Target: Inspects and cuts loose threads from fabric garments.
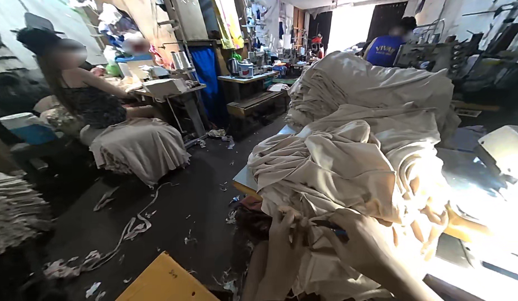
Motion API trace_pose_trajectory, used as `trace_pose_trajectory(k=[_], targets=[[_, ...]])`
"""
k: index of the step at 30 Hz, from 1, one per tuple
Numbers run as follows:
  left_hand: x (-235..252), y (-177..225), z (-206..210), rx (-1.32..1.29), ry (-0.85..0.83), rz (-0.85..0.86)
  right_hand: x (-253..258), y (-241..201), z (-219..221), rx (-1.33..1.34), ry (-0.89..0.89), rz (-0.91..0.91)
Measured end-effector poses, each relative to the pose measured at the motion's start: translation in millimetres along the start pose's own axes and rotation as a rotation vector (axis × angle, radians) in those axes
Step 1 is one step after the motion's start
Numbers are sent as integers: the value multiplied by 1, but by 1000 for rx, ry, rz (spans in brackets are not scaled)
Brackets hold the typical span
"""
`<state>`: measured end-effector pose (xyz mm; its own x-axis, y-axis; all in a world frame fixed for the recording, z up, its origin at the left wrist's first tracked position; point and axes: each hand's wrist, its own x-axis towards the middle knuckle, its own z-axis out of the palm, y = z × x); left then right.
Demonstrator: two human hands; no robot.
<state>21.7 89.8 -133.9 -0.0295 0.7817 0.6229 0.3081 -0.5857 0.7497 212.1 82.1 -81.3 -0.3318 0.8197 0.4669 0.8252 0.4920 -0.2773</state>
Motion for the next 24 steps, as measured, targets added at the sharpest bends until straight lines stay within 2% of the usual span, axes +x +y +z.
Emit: trace_pose_trajectory(k=[3,5,7,10,12,14,15,16,17,18,20,21,22,23,24], targets=[[-5,6,-15,-66,-94,-63,1,5,9,3,62,-6],[-7,12,-40,-168,-238,-125,3,14,2,116,53,16],[-12,11,-76,-150,-400,-178,2,21,-8,213,44,-3],[-22,-16,-136,260,-769,-355,-11,13,-29,177,-79,-127],[-35,-36,-149,475,-894,-547,-22,2,-43,25,-355,-219],[-53,-47,-138,453,-816,-635,-17,-1,-51,-28,-522,-288],[-63,-47,-126,357,-742,-668,-4,-2,-64,15,-532,-256],[-72,-46,-111,238,-663,-723,17,1,-83,84,-468,-197],[-82,-45,-93,91,-570,-762,44,4,-109,139,-367,-93],[-90,-41,-76,-76,-489,-788,71,8,-133,157,-187,-34],[-99,-27,-50,-395,-317,-902,122,42,-157,111,268,7],[-102,-25,-40,-559,-224,-957,144,59,-158,88,445,97],[-105,-30,-33,-712,-150,-1001,163,74,-150,70,539,212],[-107,-35,-30,-824,-110,-1039,176,89,-131,54,543,323],[-107,-33,-30,-919,-100,-1057,181,101,-104,20,459,409]])
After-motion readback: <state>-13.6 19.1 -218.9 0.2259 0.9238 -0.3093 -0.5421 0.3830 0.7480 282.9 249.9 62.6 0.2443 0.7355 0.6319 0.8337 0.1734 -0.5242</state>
